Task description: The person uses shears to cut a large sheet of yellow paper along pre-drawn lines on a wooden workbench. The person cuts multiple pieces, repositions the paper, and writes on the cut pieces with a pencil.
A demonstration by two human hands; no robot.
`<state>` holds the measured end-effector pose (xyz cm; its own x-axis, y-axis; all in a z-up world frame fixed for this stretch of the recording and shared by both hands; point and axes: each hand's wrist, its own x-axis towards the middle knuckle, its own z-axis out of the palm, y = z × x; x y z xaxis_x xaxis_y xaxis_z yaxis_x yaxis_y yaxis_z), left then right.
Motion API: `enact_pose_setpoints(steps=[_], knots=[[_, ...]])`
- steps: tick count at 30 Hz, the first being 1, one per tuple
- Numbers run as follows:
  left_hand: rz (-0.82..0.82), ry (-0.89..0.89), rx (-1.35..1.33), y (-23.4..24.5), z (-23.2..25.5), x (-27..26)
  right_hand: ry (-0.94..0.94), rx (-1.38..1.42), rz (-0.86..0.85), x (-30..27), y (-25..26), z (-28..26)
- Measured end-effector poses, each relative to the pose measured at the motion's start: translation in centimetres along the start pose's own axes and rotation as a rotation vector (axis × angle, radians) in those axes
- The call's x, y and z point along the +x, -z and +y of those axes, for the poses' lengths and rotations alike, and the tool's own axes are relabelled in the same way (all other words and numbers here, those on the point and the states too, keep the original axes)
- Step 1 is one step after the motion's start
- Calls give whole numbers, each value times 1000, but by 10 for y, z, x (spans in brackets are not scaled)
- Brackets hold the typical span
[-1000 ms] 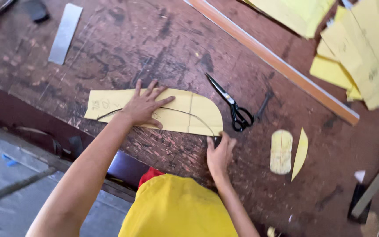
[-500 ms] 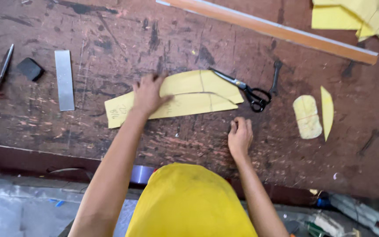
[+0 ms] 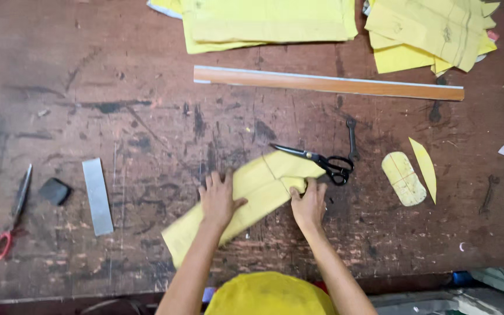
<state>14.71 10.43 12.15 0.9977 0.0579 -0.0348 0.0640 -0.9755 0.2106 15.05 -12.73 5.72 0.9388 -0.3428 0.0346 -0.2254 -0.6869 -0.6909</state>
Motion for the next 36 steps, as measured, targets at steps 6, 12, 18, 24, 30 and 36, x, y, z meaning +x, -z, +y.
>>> enact_pose_setpoints(steps=[6, 12, 18, 24, 30, 36], knots=[[-64, 13, -290, 1, -3, 1, -37, 270, -131, 9, -9, -21], [-213, -7, -642, -10, -18, 15, -46, 595, -332, 15, 11, -39], [-316, 85, -1150, -22, -12, 26, -63, 807, -436, 44, 21, -43], [-74, 147, -1187, -18, -4, 27, 59, 846, -717, 35, 71, -58], [-135, 116, -1361, 5, 16, 24, 158, 874, -840, 23, 107, -73], [-341, 27, -1422, 27, 58, -3, 93, 951, -474, 64, 89, -66]])
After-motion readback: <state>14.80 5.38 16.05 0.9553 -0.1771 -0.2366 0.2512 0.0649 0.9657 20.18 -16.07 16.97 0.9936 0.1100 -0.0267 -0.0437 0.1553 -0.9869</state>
